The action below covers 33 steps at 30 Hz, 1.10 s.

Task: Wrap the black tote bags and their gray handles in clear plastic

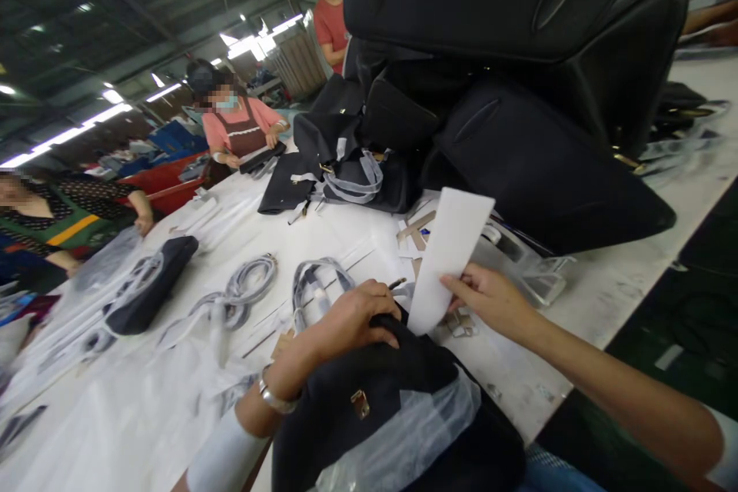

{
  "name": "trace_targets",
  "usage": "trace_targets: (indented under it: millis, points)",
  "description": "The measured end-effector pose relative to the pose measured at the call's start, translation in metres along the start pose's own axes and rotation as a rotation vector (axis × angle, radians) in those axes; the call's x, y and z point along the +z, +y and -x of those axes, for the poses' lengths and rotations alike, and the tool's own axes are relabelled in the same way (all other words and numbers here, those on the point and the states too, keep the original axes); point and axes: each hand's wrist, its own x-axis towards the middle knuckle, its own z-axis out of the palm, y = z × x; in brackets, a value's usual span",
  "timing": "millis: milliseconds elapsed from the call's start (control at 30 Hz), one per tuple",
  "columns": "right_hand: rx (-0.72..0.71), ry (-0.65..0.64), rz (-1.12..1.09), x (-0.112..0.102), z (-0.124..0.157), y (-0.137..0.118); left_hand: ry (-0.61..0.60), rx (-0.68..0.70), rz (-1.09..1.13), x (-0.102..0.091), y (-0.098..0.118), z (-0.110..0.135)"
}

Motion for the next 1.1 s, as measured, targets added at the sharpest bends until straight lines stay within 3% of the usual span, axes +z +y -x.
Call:
trace_targets:
  millis: [200, 300, 467, 667, 767, 867, 1000, 1100]
  points:
    - [-0.022, -0.67, 0.153, 0.011, -0.017, -0.02, 0.087, -0.029, 0.049, 0.004, 0.015, 0.016]
    - [-0.059, -0.87, 0.335, 0.01, -0.023, -0.03, 0.155, -0.084, 0.033, 0.013, 0.014, 0.021]
    - [-0.199, -0.581, 0.56, 0.015, -0.006, -0.027, 0.35, -0.183, 0.012, 0.037, 0.012, 0.026]
    - [-0.211, -0.61, 0.587, 0.018, 0.01, -0.014, 0.428, -0.188, 0.063, 0.055, 0.013, 0.027]
    - [-0.216, -0.414, 0.424, 0.022, 0.012, -0.007, 0.545, -0.209, -0.062, 0.061, 0.023, 0.028]
    - [-0.145, -0.275, 0.119, 0.029, 0.017, 0.002, 0.613, -0.176, -0.281, 0.073, 0.045, 0.029]
    - [-0.008, -0.377, -0.307, 0.032, 0.023, 0.011, 0.522, -0.154, -0.345, 0.093, 0.076, 0.035]
    - [0.062, -0.473, -0.338, 0.024, 0.023, 0.011, 0.39, -0.274, -0.25, 0.104, 0.084, 0.042]
